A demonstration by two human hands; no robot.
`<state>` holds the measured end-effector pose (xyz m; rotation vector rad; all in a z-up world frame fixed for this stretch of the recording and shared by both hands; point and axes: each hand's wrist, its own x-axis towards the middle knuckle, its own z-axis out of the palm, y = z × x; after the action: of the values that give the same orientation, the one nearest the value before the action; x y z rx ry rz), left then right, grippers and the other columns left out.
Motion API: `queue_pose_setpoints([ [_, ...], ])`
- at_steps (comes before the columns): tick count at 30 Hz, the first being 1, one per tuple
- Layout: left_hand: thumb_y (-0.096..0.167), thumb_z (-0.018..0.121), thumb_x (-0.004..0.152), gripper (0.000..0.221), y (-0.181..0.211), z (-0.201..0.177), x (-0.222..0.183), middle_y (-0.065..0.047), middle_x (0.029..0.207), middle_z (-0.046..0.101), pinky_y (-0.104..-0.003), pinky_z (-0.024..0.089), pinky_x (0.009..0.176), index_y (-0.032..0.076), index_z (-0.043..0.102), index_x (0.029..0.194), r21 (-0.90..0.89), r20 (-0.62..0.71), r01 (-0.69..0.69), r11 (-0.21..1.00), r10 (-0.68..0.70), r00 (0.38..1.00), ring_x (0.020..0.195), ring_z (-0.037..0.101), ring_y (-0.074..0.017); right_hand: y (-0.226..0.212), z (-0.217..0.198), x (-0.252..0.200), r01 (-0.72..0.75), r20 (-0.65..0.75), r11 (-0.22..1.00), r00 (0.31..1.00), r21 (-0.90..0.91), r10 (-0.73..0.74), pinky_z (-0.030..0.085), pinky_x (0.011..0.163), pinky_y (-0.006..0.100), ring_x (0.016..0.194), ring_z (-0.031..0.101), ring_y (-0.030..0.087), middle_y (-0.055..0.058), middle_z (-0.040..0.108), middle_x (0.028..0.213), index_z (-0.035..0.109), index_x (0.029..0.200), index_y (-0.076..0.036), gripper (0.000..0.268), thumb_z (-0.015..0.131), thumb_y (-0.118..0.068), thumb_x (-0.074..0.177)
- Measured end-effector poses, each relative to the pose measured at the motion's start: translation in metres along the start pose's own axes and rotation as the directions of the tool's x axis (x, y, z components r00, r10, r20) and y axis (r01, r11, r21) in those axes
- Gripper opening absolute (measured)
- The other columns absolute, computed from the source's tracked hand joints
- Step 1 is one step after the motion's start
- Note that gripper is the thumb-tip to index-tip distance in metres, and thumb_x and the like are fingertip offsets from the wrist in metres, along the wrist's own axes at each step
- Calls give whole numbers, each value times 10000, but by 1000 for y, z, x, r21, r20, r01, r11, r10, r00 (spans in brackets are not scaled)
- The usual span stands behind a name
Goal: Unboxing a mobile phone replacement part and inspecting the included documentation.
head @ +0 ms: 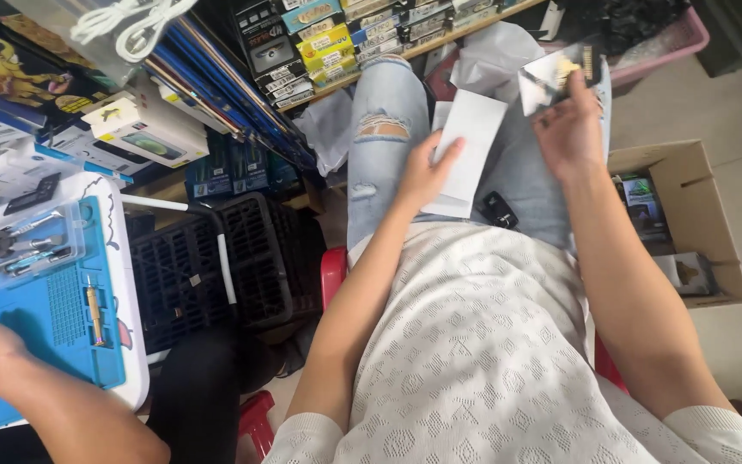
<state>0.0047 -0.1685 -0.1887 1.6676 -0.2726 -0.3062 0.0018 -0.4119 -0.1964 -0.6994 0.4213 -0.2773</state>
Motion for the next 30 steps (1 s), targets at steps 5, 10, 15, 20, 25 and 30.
queue_pose_setpoints([
  [5,510,531,961,559,8,0,-5,-24,1210,748,-276,495,985,75,684,1276,23,92,-35,999,33,995,1119,666,-143,10,18,-25,93,141,918,989,-385,-41,523,695,209,766,636,82,-34,735,1039,641,1072,-181,171,728,-301,986],
  [10,460,567,980,471,-2,3,-2,12,1032,756,-224,503,783,86,711,1226,-13,117,-87,996,88,989,896,630,-72,12,23,-31,171,260,774,965,-609,-8,509,711,165,830,646,31,-47,743,1045,665,1123,-169,219,677,-359,1014],
  [15,496,546,972,476,0,2,-3,15,963,742,-223,496,751,99,714,1176,19,98,-82,996,80,992,837,627,-75,8,30,-40,239,311,711,950,-661,-31,478,703,169,861,623,22,-53,728,1044,666,1155,-170,229,651,-365,1036],
  [20,437,556,998,399,-4,3,-1,32,981,735,-228,486,818,92,715,1118,10,81,-154,988,153,985,892,619,-73,7,31,-45,290,344,687,937,-667,-61,474,682,203,865,595,61,-28,674,1045,544,1245,-193,295,655,-373,1040],
  [25,409,571,994,374,-5,2,0,6,1007,751,-252,523,814,90,714,1128,-18,42,-115,993,116,992,914,654,-101,14,18,-38,559,518,545,819,-624,-247,411,750,191,821,383,70,10,593,1144,45,1693,-326,843,713,-248,1185],
  [30,382,601,988,378,-3,2,-1,-18,1108,768,-266,528,906,77,726,1173,-89,-29,-110,990,108,994,1038,672,-120,6,38,-55,721,736,311,671,-619,-91,432,999,247,1569,316,228,113,299,1706,288,1633,-112,560,456,-340,1150],
])
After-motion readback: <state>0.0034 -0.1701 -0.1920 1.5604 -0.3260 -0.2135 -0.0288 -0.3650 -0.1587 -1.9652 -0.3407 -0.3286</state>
